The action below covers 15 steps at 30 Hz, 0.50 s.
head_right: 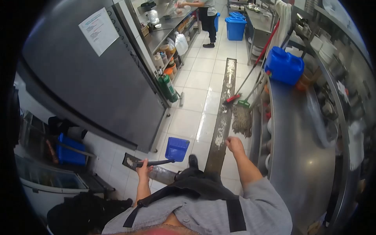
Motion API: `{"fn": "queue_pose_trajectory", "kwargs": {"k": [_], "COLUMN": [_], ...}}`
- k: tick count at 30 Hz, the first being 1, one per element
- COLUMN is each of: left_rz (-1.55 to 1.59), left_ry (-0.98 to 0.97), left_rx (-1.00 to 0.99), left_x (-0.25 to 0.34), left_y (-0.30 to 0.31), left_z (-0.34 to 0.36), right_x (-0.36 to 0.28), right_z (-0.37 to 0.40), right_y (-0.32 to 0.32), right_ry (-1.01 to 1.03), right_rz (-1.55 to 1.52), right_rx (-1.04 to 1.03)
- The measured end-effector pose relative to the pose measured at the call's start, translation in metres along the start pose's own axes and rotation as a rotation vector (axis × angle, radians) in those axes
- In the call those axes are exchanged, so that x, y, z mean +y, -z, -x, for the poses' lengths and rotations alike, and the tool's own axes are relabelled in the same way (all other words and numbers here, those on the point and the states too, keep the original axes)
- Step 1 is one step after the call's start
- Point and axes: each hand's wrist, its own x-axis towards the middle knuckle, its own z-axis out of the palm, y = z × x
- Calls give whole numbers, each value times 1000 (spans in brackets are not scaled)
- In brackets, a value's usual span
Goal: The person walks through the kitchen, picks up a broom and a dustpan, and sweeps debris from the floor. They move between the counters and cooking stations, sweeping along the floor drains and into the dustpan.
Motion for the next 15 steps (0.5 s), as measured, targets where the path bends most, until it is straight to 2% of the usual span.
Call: {"fn": "queue_pose_trajectory", "kwargs": {"k": [4, 6, 7, 8, 9, 10, 12, 14, 15], "left_rz": [-67, -46, -51, -77, -114, -103, -188, -234, -272], "left_ry": [-2, -36, 5, 19, 34, 29, -19, -41, -60], "left_rx": [-34, -44, -90, -108, -120, -137, -271, -343, -395], "left_x": [21, 29, 49, 68, 81, 91, 111, 135, 148], "left_y": [-74, -113, -134, -157, -177, -201, -248, -301, -328], "left_z": [-72, -118, -127, -139, -152, -171, -204, -232, -247], "right_x": [-36, -1, -1, 1, 8, 43, 65, 85, 79], "right_z": [-104, -139, -142, -138, -135, -138, -121, -97, -91], "right_y": [26, 3, 10, 11, 9, -9, -5, -3, 1], "right_ry": [-44, -22, -80, -100, -162, -182, -233, -308, -516], "right_rz": [-65, 68, 166, 168, 174, 177, 318, 268, 262], "right_rx": [95, 113, 21, 43, -25, -47, -117, -48, -62]}}
